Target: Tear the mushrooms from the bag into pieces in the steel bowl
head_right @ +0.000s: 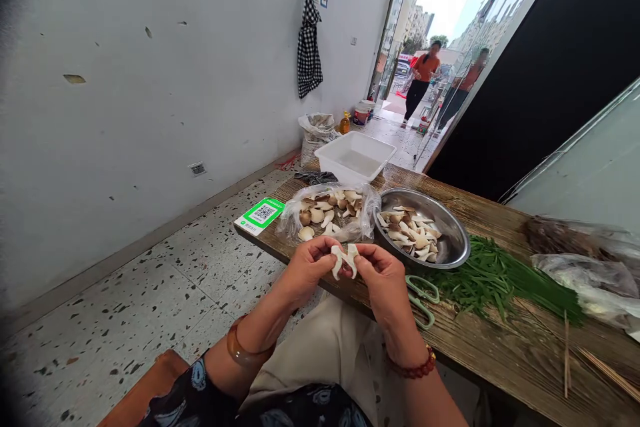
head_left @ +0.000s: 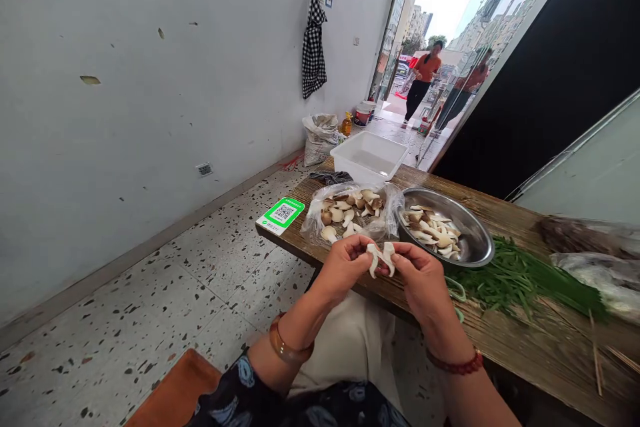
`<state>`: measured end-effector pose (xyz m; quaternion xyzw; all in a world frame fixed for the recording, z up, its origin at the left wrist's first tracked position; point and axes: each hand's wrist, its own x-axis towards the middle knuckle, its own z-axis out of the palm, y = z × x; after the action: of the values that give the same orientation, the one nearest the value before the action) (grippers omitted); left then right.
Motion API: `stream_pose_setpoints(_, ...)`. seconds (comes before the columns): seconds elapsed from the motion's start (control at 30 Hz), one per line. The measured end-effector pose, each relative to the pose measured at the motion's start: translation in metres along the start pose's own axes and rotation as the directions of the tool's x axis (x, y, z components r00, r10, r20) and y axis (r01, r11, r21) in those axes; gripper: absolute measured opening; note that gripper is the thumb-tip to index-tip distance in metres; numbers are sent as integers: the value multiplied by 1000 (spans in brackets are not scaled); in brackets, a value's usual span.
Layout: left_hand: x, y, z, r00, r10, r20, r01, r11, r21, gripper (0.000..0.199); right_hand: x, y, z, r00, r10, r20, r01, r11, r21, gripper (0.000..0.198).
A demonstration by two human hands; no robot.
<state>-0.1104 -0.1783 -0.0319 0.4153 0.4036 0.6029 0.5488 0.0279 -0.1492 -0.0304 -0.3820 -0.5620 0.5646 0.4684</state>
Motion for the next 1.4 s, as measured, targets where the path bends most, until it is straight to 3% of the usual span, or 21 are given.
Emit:
stream_pose_setpoints(0.07, 1, -1, -2, 999, -9, 33, 11, 998, -61, 12, 1, 2, 0, 999, 53, 6, -53, 988, 145, 20)
stream_pose_setpoints(0.17, 3, -4, -6, 1000, 20, -23, -21, 999, -39, 14, -1, 3, 0, 998, 1, -60, 9, 985, 170, 19)
stream_pose_setpoints(0.33, 7, -6, -14, 970, 42, -240, -56, 997, -54, 13, -7, 0, -3, 975, -110, -195, 130, 987, 94, 14)
stream_pose_setpoints(0.4, 6, -6, -13, 973, 47, -224, -54, 998, -25, 15, -9, -2, -3, 969, -163, -186, 164, 986, -13, 14)
stream_pose_setpoints(0.47, 5, -5, -9, 990, 58, -129, -52, 997, 49, 18, -10, -1, 0, 963, -243, -114, 221, 959, -179, 15)
stream_pose_setpoints(0.6, 2, -3, -1, 991, 134, -4, -131, 977, 170, 18, -14, 3, 2, 921, -386, 52, 370, 826, -425, 23)
stream_pose_setpoints(0.77, -6, -7, 3, 966, 257, 22, -251, 916, 314, 22, -17, 10, -10, 784, -579, 225, 567, 519, -640, 35)
stream_pose_setpoints(0.83, -11, -10, 3, 974, 226, 18, -221, 932, 288, 29, -15, 7, -17, 758, -609, 234, 569, 442, -693, 35)
stream_pose_setpoints(0.93, -13, -15, -3, 996, 76, 53, -82, 988, 127, 39, -3, -3, -31, 717, -668, 200, 549, 364, -752, 33)
stream_pose_setpoints(1.03, -3, -16, -22, 998, 34, -50, -30, 997, 76, 34, 19, -15, -53, 688, -711, 146, 486, 302, -820, 33)
stream_pose_setpoints(1.1, 10, -14, -40, 971, 113, -212, -75, 981, 177, 29, 32, -20, -70, 718, -678, 160, 441, 265, -857, 37)
stream_pose_setpoints(1.17, 25, -12, -57, 922, 245, -301, -115, 913, 393, 25, 38, -20, -81, 737, -662, 139, 399, 259, -880, 38)
stream_pose_setpoints(1.23, 37, -11, -70, 892, 371, -258, -123, 749, 651, 21, 34, -17, -83, 746, -661, 83, 378, 317, -870, 36)
stream_pose_setpoints(1.3, 47, -11, -76, 902, 408, -143, -104, 524, 845, 20, 25, -11, -76, 755, -654, 51, 391, 387, -835, 32)
stream_pose_setpoints(1.4, 58, -12, -75, 941, 338, -21, -51, 201, 978, 22, 9, -4, -59, 776, -624, 93, 435, 422, -795, 30)
